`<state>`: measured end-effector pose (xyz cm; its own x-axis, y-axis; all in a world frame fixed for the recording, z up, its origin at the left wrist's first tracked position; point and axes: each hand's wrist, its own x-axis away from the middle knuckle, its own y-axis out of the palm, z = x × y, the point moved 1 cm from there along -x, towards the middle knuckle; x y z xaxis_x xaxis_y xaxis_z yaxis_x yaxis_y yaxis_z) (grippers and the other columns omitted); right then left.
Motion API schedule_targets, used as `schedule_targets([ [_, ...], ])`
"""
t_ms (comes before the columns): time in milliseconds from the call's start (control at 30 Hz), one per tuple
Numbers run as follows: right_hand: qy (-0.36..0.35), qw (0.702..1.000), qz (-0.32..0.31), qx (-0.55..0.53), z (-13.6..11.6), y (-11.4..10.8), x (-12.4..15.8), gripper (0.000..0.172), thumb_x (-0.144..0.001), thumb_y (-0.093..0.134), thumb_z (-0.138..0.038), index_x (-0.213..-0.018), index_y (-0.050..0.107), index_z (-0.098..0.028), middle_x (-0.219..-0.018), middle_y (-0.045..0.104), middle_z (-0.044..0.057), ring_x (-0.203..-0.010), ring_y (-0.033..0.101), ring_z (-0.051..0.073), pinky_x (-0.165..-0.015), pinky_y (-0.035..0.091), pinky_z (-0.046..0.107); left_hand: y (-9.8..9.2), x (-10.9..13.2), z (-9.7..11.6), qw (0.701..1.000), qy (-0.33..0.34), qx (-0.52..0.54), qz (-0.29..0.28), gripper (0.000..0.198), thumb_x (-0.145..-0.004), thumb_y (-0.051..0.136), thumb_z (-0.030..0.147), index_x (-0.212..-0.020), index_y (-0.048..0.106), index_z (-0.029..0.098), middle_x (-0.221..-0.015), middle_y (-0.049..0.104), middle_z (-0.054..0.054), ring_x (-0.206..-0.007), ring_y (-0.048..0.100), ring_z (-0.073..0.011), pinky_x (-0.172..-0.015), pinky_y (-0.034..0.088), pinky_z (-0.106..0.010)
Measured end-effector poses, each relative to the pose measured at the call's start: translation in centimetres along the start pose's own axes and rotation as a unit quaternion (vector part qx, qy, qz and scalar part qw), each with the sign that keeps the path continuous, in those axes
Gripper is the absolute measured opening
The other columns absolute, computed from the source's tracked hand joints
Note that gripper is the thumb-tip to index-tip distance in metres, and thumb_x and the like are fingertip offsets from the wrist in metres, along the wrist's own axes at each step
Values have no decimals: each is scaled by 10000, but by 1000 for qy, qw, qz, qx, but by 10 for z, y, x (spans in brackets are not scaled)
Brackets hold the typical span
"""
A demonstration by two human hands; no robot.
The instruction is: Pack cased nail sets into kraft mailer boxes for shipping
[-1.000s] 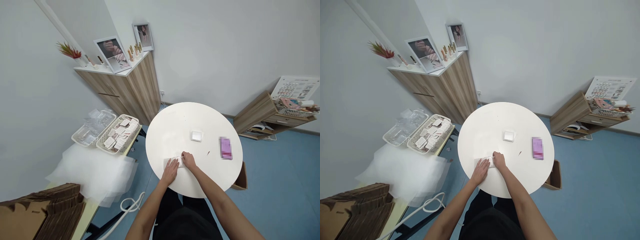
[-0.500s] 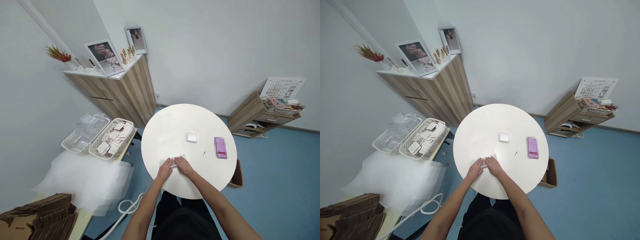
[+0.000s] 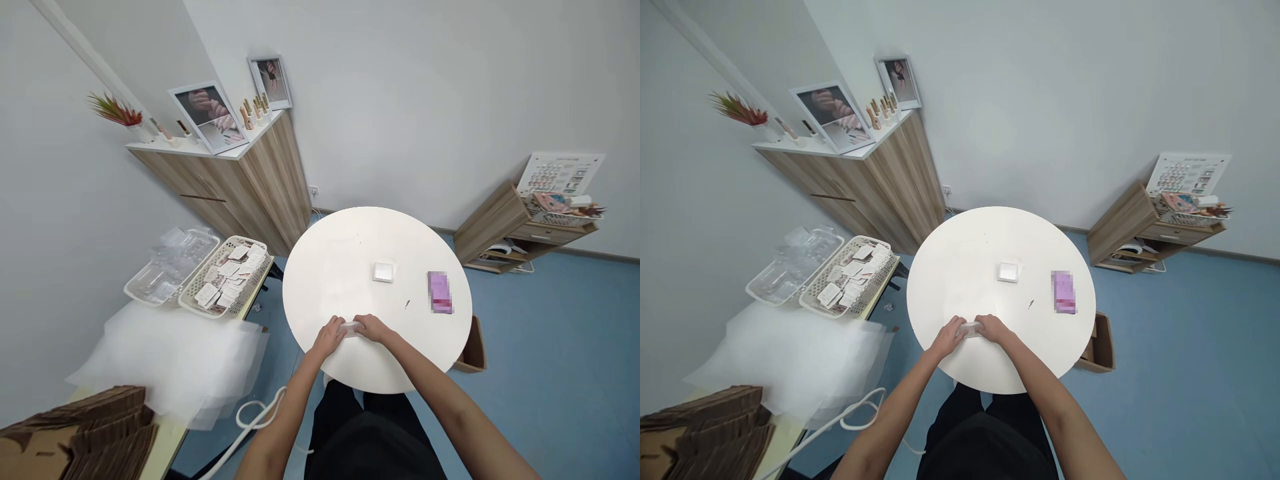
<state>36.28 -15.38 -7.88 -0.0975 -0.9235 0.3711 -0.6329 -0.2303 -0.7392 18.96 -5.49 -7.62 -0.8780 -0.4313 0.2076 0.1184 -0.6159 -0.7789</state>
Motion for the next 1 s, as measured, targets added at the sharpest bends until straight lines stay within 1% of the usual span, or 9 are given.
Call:
schedule_targets([
  [167, 25, 999, 19, -9, 5, 0, -14, 268, -816, 610, -226, -1083, 617, -208, -1057, 664, 47, -938, 613, 183, -769, 430, 266, 0, -18, -6, 999, -31, -6, 3, 280, -896, 474, 244, -1175, 501, 229, -1067, 620, -44, -982, 595, -210, -844, 465, -332],
  [367, 39, 992, 90, 78, -2, 4, -16, 330, -806, 642, -278, -1118, 597, -180, -1154, 599, 116, -1077, 530, 268, -912, 413, 399, 3, -27, -4, 990, -13, -127, 66, 268, -852, 544, 212, -1120, 558, 226, -1141, 551, -88, -1056, 538, -265, -897, 440, -419],
  [433, 17, 982, 127, 136, -6, 6, -13, 314, -818, 628, -265, -1121, 592, -190, -1195, 586, 120, -1143, 496, 289, -1015, 343, 493, 5, -26, -4, 984, 5, -152, 92, 291, -849, 543, 201, -1138, 554, 235, -1198, 541, -92, -1105, 521, -278, -956, 411, -474],
  [500, -36, 972, 150, 180, -10, 10, -8, 304, -852, 562, -201, -1156, 577, -206, -1219, 591, 113, -1230, 448, 288, -1107, 205, 566, 9, -23, -3, 979, 34, -171, 110, 333, -864, 499, 168, -1186, 533, 245, -1241, 553, -87, -1166, 501, -275, -1042, 346, -525],
  [567, -99, 962, 148, 205, -12, 17, -2, 359, -874, 487, -157, -1225, 550, -201, -1244, 596, 114, -1279, 426, 275, -1147, 99, 586, 15, -18, -2, 975, 66, -181, 111, 400, -884, 417, 125, -1252, 502, 254, -1243, 584, -76, -1205, 497, -257, -1109, 269, -553],
  [633, -136, 958, 137, 214, -11, 25, 5, 439, -873, 480, -192, -1311, 499, -165, -1323, 556, 139, -1298, 423, 285, -1161, 63, 591, 22, -11, -2, 974, 87, -185, 101, 478, -883, 365, 102, -1329, 453, 250, -1272, 593, -76, -1244, 489, -250, -1145, 198, -577],
  [733, -144, 955, 133, 224, -6, 38, 11, 590, -839, 520, -247, -1395, 412, -81, -1452, 429, 194, -1358, 360, 327, -1167, 120, 576, 31, 2, -2, 972, 99, -191, 93, 614, -839, 410, 138, -1444, 321, 196, -1442, 463, -119, -1356, 385, -283, -1157, 99, -620],
  [833, -133, 955, 125, 235, -2, 47, 7, 599, -822, 474, -146, -1402, 391, -21, -1461, 409, 224, -1390, 327, 308, -1154, 242, 499, 35, 8, -3, 972, 98, -198, 81, 712, -798, 448, 164, -1481, 245, 149, -1522, 341, -147, -1406, 304, -300, -1159, 83, -618],
  [1000, -112, 968, 96, 205, -2, 40, -3, 596, -775, 446, -73, -1368, 439, -15, -1430, 449, 232, -1361, 387, 283, -1110, 340, 441, 28, -2, -7, 978, 88, -174, 70, 600, -832, 417, 132, -1428, 347, 154, -1437, 472, -147, -1340, 429, -248, -1170, 144, -575],
])
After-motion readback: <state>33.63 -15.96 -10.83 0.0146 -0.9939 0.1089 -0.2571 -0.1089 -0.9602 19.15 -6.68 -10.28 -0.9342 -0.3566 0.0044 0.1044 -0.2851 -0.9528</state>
